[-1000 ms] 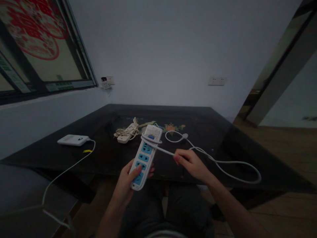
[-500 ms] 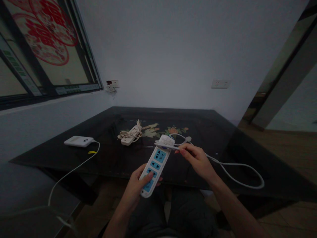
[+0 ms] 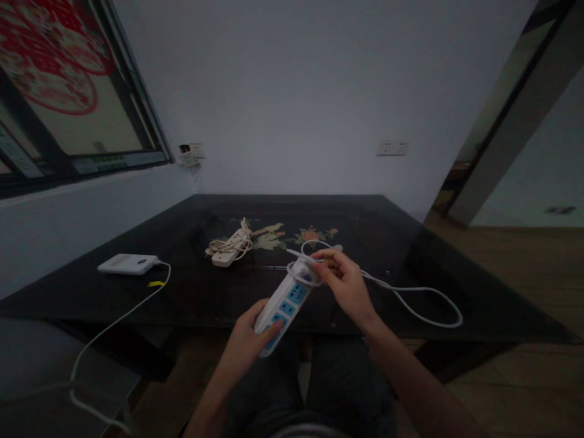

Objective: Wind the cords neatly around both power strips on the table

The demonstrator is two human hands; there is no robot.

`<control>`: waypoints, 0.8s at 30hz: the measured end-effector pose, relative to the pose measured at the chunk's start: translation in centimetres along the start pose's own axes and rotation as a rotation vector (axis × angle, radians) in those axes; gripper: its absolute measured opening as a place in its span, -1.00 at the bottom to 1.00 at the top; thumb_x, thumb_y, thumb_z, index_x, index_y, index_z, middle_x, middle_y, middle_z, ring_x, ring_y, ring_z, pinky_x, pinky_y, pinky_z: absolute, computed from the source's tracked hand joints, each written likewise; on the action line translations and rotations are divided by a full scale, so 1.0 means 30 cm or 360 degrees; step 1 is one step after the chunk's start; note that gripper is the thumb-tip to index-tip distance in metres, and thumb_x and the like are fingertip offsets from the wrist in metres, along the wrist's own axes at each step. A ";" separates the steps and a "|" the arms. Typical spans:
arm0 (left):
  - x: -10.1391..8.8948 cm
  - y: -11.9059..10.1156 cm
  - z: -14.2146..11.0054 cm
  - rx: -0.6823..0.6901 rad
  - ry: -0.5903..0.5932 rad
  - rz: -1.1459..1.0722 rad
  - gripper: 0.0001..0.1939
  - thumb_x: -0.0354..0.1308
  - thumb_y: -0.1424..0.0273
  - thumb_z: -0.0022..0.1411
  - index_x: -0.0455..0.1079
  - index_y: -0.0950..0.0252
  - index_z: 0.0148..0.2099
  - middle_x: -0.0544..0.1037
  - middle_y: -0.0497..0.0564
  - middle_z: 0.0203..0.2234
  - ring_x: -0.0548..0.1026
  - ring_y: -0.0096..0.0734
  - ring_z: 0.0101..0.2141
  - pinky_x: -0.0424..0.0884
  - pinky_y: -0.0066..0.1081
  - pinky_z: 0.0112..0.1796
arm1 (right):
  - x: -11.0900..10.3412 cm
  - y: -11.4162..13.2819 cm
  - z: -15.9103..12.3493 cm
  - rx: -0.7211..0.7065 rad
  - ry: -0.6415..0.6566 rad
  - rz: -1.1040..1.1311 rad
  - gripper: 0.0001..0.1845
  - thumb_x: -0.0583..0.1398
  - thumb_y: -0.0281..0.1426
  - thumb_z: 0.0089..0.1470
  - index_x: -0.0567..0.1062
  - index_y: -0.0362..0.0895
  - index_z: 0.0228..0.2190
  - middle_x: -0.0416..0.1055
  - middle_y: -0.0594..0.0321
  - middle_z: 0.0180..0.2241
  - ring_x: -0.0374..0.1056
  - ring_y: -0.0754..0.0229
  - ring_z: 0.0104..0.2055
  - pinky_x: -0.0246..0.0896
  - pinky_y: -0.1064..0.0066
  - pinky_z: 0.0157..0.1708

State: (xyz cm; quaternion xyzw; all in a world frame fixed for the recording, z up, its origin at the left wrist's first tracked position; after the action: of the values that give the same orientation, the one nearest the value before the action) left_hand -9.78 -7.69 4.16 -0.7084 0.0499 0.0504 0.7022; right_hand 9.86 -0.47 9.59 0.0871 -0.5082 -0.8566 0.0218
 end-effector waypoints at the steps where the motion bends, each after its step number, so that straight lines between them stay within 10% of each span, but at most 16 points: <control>1: -0.020 0.007 -0.003 0.0006 0.0003 0.0069 -0.58 0.33 0.23 -0.05 0.46 0.33 -0.14 0.60 0.09 -0.24 0.53 -0.08 -0.16 0.43 -0.26 -0.15 | -0.020 0.002 0.019 -0.0012 -0.0095 -0.0012 -0.77 0.18 -0.23 0.06 0.45 -0.11 -0.28 0.19 0.38 -0.59 0.14 0.30 -0.55 0.03 0.47 -0.56; 5: -0.089 0.054 -0.031 -0.0098 -0.0042 -0.0334 -0.45 0.37 0.22 -0.09 0.42 0.34 -0.05 0.61 0.13 -0.25 0.56 -0.08 -0.24 0.48 -0.27 -0.24 | -0.127 -0.008 0.093 -0.0141 -0.0373 -0.0283 -0.75 0.14 -0.23 0.09 0.46 -0.14 -0.29 0.40 0.22 -0.45 0.26 0.24 -0.46 0.11 0.43 -0.48; 11: -0.156 0.043 -0.012 -0.0062 -0.0514 -0.0719 -0.45 0.36 0.19 -0.07 0.37 0.35 -0.06 0.60 0.14 -0.22 0.59 -0.18 -0.30 0.53 -0.32 -0.31 | -0.242 -0.042 0.129 -0.0175 -0.0234 -0.0702 -0.74 0.20 -0.22 0.03 0.52 -0.17 -0.44 0.47 0.19 -0.46 0.32 0.19 -0.42 0.13 0.40 -0.39; 18: -0.203 0.047 -0.055 -0.0453 0.0290 -0.0243 -0.56 0.38 0.20 -0.10 0.48 0.32 -0.18 0.62 0.07 -0.39 0.58 -0.22 -0.44 0.50 -0.37 -0.43 | -0.380 -0.098 0.225 -0.0105 -0.0835 -0.0123 -0.68 0.25 -0.15 -0.08 0.45 -0.15 -0.42 0.09 0.45 -0.67 -0.05 0.38 -0.66 -0.19 0.46 -0.66; 24: -0.173 0.075 -0.137 -0.0373 0.0421 -0.0805 -0.37 0.44 0.09 -0.32 0.50 0.37 -0.21 0.61 0.13 -0.51 0.56 -0.20 -0.56 0.46 -0.38 -0.55 | -0.415 -0.215 0.258 0.0133 -0.0444 -0.0260 -0.61 0.12 -0.07 -0.01 0.37 -0.16 -0.36 -0.02 0.51 -0.68 -0.12 0.41 -0.70 -0.25 0.49 -0.69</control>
State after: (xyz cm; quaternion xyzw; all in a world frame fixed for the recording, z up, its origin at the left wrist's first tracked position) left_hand -15.22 -11.83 2.70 -0.7749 -0.0431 -0.2133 0.5934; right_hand 21.12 10.90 9.16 0.0091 -0.5326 -0.8374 -0.1224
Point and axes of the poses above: each hand's wrist, its own z-axis towards the middle knuckle, its own x-axis out of the palm, y = z × x, the point moved 1 cm from there along z, towards the middle knuckle
